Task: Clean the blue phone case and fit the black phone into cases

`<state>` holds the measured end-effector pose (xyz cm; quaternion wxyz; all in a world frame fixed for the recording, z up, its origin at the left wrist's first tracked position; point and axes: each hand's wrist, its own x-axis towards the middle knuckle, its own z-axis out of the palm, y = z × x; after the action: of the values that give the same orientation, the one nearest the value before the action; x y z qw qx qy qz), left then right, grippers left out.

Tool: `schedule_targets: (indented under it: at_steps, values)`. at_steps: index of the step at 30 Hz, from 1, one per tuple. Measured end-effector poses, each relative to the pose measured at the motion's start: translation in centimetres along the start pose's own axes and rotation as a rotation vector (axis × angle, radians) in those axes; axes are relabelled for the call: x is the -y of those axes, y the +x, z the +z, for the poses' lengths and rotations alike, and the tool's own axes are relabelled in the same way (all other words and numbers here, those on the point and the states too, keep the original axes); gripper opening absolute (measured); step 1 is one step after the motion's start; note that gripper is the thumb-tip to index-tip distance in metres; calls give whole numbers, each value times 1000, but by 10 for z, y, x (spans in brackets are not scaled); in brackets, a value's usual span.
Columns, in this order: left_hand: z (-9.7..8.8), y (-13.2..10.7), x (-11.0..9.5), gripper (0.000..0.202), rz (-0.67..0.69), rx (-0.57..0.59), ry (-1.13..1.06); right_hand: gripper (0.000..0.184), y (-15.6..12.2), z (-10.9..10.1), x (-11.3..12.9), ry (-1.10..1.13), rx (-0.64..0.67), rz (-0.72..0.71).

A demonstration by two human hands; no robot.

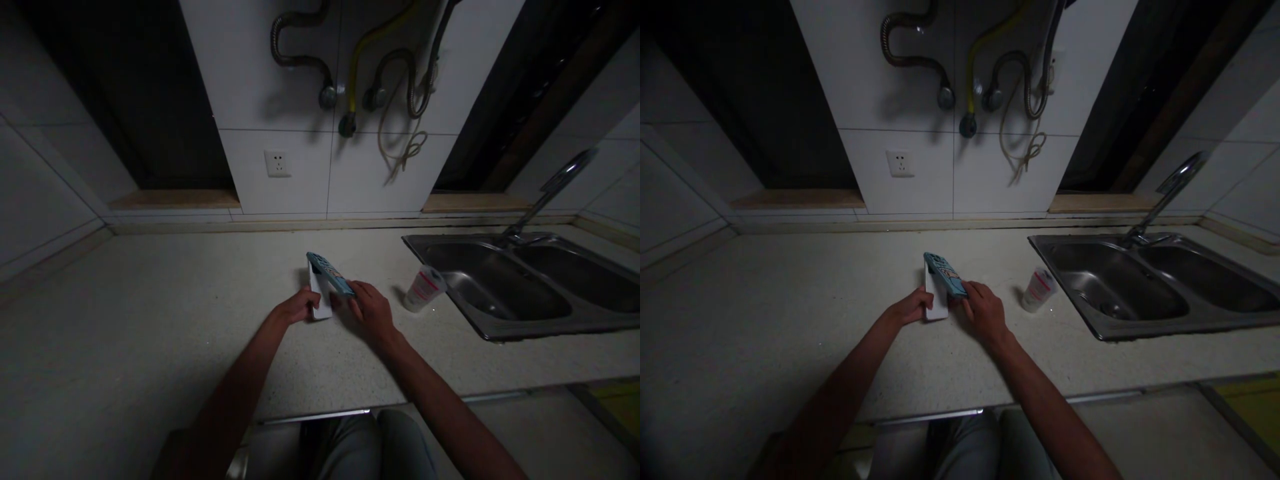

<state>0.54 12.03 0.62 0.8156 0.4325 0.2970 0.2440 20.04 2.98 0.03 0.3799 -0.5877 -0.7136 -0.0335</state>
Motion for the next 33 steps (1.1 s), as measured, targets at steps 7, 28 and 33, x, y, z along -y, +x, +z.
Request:
schedule_targets:
  at_steps: [7,28,33]
  values:
    - [1,-16,-19,63,225,-309,498,32,8,-8,0,386,-335,443]
    - [-20,-27,-20,71,-65,-847,1509,35,4,4,0,373,64,579]
    - [-22,-29,-21,83,-116,-833,1524,32,3,5,8,-10,300,431]
